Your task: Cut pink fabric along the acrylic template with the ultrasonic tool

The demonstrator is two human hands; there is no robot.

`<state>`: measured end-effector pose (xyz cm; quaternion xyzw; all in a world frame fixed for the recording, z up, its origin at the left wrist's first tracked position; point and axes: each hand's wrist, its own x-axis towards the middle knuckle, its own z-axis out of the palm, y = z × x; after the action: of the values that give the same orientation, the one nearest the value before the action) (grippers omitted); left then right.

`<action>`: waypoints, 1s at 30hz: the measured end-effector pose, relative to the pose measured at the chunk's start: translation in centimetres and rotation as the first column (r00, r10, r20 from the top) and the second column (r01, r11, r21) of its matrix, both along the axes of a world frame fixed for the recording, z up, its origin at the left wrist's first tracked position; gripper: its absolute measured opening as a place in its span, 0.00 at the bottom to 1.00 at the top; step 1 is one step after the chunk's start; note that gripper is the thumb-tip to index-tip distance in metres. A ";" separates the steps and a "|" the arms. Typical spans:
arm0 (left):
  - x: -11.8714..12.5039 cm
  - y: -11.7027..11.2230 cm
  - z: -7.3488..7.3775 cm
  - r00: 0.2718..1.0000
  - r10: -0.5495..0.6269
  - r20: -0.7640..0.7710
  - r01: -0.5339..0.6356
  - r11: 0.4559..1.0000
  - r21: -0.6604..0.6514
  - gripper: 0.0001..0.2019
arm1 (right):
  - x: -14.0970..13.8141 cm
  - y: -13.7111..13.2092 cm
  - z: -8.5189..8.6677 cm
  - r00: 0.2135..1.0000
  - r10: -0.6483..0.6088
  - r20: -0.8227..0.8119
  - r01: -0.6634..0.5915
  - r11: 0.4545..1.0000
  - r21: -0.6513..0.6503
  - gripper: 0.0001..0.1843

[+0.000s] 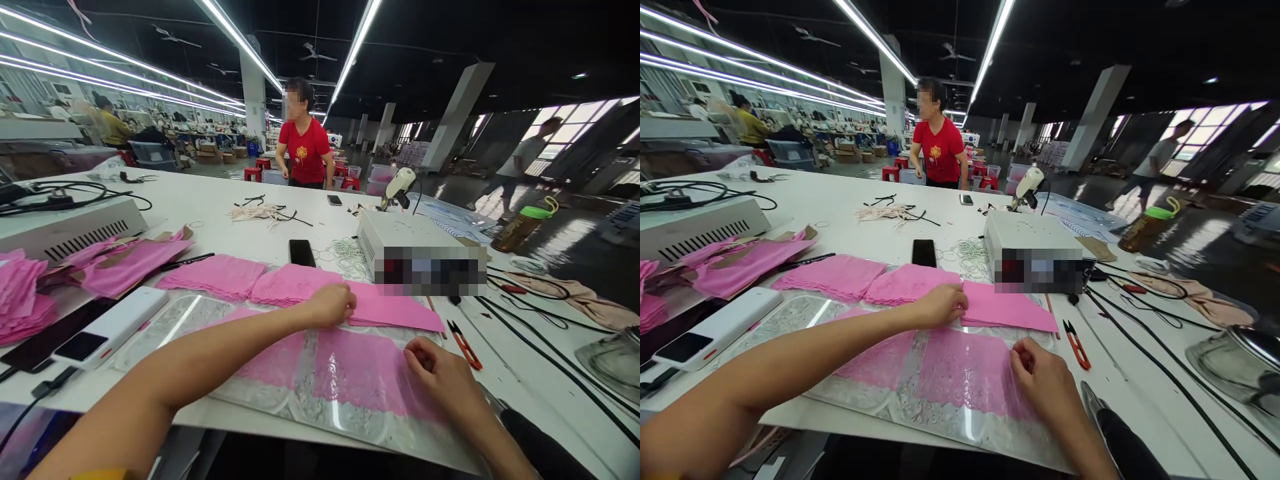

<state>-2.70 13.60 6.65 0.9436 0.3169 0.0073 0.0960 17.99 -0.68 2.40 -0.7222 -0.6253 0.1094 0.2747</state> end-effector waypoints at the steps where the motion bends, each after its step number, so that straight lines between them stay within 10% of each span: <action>1: 0.6 0.6 -0.2 1.000 -0.006 -0.028 0.006 1.000 -0.012 0.11 | 0.1 0.3 0.2 1.000 -0.004 -0.015 0.005 1.000 0.016 0.16; 11: 2.5 1.5 -0.6 0.980 -0.082 -0.179 0.084 0.996 0.002 0.16 | 2.9 1.9 0.4 0.997 -0.012 -0.082 0.017 0.998 0.064 0.17; 30: 2.5 3.6 2.9 0.978 -0.091 -0.188 0.052 0.978 -0.203 0.17 | 1.5 6.9 -1.8 0.983 0.164 0.082 -0.182 0.926 0.329 0.12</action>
<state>-0.21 17.18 9.59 0.9363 0.2897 -0.1208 0.1575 19.48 6.20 0.60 -0.6095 -0.7031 0.0059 0.3661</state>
